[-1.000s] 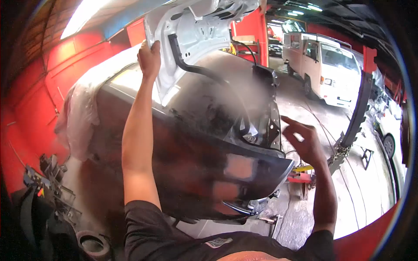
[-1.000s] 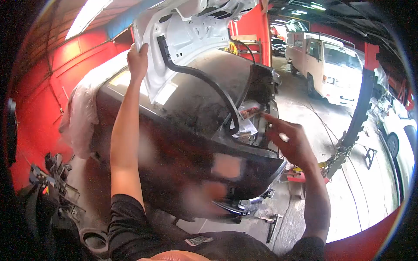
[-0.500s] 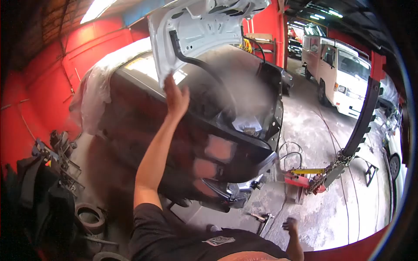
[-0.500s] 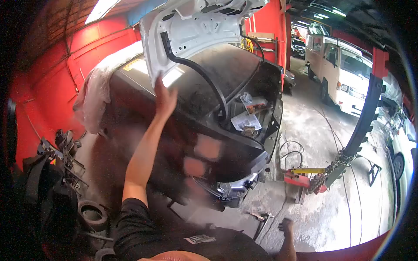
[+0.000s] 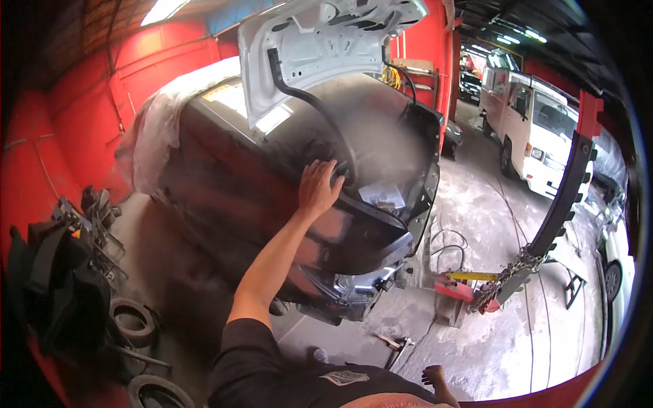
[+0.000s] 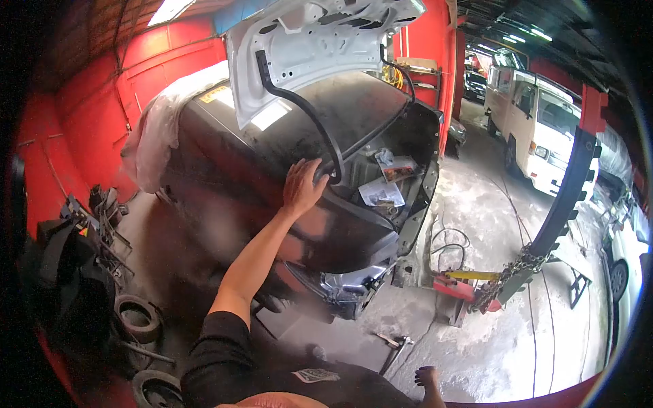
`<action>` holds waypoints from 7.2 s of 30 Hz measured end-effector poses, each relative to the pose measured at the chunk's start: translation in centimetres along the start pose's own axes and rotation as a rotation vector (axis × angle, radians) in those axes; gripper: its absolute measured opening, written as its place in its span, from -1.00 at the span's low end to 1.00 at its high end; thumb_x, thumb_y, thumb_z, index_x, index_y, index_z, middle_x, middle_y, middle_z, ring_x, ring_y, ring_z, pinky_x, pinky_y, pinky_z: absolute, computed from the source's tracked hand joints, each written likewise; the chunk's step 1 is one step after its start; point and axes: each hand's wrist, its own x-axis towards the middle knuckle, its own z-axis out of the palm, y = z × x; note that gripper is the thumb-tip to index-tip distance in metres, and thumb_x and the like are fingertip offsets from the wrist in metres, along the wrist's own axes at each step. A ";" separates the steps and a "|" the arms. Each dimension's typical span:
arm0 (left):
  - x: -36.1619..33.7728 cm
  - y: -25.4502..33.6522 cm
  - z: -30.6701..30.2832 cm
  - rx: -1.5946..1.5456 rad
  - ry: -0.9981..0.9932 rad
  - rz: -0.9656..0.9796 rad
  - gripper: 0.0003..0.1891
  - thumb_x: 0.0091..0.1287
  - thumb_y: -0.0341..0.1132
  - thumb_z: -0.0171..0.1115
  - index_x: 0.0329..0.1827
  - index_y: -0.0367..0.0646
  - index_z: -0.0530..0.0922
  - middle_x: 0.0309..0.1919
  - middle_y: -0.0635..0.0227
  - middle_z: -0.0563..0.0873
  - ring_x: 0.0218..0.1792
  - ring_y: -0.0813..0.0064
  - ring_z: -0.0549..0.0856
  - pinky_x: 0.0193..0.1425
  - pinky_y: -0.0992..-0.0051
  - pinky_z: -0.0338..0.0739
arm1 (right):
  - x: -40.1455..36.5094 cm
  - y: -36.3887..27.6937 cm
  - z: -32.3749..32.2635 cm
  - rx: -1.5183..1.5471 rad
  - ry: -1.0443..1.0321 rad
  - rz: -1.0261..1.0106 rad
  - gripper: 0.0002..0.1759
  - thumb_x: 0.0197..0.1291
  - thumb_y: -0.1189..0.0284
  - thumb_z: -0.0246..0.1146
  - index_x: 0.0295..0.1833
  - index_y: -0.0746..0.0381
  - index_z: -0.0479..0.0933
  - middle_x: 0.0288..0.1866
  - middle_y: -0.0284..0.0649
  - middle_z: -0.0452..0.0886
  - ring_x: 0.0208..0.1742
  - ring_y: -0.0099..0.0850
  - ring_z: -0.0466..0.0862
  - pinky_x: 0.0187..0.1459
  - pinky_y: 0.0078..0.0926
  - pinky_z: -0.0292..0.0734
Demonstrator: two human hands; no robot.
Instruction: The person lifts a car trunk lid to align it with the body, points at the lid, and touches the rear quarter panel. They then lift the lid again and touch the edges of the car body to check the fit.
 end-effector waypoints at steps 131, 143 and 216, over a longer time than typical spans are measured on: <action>2.9 97.9 132.8 -0.255 -1.493 -0.836 -0.76 0.34 -0.27 0.19 -0.16 -0.19 0.77 -0.21 -0.02 0.81 -0.27 -0.03 0.80 -0.18 -0.01 0.68 | 94.0 -63.6 -147.1 -0.630 -0.300 -0.369 -0.74 0.25 0.58 0.16 -0.53 0.38 0.51 -0.60 0.08 0.66 -0.67 -0.20 0.70 -0.70 -0.24 0.59; 7.0 95.3 143.6 -0.475 -0.948 -1.296 -0.58 0.33 -0.18 0.24 0.14 -0.23 0.74 -0.13 0.15 0.86 -0.32 0.28 0.83 -0.04 0.22 0.75 | 119.7 -105.9 -127.1 -0.734 -0.184 -0.582 -0.76 0.25 0.49 0.20 -0.48 0.26 0.64 -0.59 -0.05 0.73 -0.63 -0.30 0.74 -0.55 -0.31 0.66; 79.8 10.4 139.5 1.788 0.095 -1.225 -0.59 0.37 -0.12 0.36 0.20 -0.12 0.70 0.44 0.11 0.53 0.52 -0.11 0.39 0.59 -0.14 0.22 | 100.2 -186.6 -15.1 -0.590 -1.926 -1.549 -0.69 0.36 0.47 0.17 0.06 0.42 0.69 -0.40 0.06 0.72 -0.38 -0.18 0.78 -0.24 -0.30 0.63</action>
